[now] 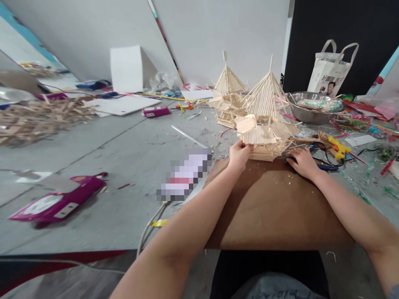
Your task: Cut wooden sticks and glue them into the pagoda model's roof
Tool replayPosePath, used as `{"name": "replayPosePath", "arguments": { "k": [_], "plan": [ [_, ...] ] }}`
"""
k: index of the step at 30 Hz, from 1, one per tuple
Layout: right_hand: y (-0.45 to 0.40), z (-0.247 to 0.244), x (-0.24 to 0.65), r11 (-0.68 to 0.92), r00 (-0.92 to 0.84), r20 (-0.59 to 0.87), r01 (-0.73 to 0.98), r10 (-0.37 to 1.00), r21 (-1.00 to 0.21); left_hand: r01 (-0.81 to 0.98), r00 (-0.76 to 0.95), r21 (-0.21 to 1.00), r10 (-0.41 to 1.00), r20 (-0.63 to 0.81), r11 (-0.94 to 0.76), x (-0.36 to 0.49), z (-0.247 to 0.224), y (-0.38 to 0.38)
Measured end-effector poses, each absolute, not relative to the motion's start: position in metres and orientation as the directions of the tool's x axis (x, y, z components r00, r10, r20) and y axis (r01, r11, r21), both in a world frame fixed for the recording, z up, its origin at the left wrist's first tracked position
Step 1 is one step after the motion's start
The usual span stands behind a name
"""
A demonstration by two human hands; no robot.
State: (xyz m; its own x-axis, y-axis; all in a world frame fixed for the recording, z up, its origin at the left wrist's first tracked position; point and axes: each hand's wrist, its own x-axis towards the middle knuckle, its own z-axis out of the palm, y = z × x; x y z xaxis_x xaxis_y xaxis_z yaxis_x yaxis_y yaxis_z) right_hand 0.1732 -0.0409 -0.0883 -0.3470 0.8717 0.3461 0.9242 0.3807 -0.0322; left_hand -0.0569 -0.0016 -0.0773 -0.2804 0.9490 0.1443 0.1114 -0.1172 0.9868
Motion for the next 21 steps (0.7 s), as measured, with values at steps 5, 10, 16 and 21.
{"name": "replayPosePath", "arguments": {
  "k": [5, 10, 16, 21],
  "plan": [
    [-0.041, -0.086, 0.173, 0.368, -0.336, 0.319, 0.929, 0.886, -0.044, -0.05, -0.143, 0.99, 0.981, 0.127, -0.135, -0.074, -0.077, 0.009],
    [-0.045, -0.083, 0.172, 0.349, -0.315, 0.299, 0.935, 0.901, -0.068, -0.096, -0.041, 0.992, 0.996, 0.078, -0.082, -0.087, -0.08, 0.019],
    [-0.042, -0.087, 0.175, 0.314, -0.28, 0.342, 0.948, 0.897, -0.049, -0.186, -0.032, 0.981, 0.998, 0.054, -0.059, -0.094, -0.076, 0.022],
    [-0.042, -0.084, 0.174, 0.336, -0.304, 0.322, 0.941, 0.896, -0.048, -0.265, -0.111, 0.957, 0.989, 0.094, -0.121, -0.104, -0.077, 0.029]
  ]
}}
